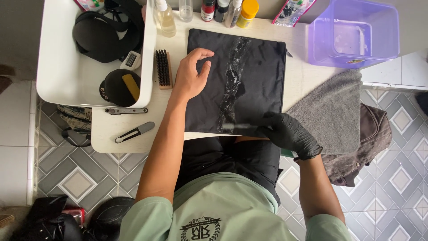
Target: A person is cleaning or restoring a black pouch by applying a liquid solution with a brush and then wiping it with a cloth.
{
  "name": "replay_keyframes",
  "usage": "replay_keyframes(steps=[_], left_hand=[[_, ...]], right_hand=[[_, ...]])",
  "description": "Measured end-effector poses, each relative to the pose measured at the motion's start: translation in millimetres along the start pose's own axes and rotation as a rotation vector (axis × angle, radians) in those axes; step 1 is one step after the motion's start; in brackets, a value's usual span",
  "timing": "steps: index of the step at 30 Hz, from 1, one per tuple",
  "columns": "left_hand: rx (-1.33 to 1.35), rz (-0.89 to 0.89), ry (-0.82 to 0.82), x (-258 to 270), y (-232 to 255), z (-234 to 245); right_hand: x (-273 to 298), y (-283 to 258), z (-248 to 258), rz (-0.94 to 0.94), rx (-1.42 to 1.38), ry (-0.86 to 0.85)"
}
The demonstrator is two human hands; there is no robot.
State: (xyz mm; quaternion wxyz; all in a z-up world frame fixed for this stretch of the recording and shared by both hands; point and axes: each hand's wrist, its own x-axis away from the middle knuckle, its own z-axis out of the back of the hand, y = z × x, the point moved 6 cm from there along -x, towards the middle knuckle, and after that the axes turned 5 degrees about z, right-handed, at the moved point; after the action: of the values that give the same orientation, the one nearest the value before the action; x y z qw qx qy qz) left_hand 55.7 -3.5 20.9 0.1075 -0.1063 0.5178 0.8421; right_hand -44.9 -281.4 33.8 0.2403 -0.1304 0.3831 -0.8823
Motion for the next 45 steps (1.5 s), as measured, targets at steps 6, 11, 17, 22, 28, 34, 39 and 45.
replay_keyframes(steps=[6,11,17,22,28,34,39,45], left_hand=[[-0.004,0.008,-0.011,0,1,-1],[0.007,0.013,-0.012,0,1,0],[-0.005,0.026,-0.012,0,-1,-1],[-0.004,0.034,-0.014,0,2,0],[0.006,0.039,-0.019,-1,1,0],[0.007,0.047,-0.015,-1,4,2],[-0.001,0.049,-0.027,-2,4,0],[0.011,0.066,-0.027,-1,3,1]], right_hand=[[-1,30,19,-0.11,0.18,0.059],[0,67,8,-0.145,-0.029,-0.144],[-9,77,0,-0.154,-0.04,-0.143],[-42,66,23,-0.177,0.132,0.089],[-75,82,32,-0.198,0.117,-0.009],[-108,87,43,-0.216,0.14,-0.056],[-135,77,65,-0.278,0.286,0.166],[-145,54,47,-0.273,0.195,-0.046]])
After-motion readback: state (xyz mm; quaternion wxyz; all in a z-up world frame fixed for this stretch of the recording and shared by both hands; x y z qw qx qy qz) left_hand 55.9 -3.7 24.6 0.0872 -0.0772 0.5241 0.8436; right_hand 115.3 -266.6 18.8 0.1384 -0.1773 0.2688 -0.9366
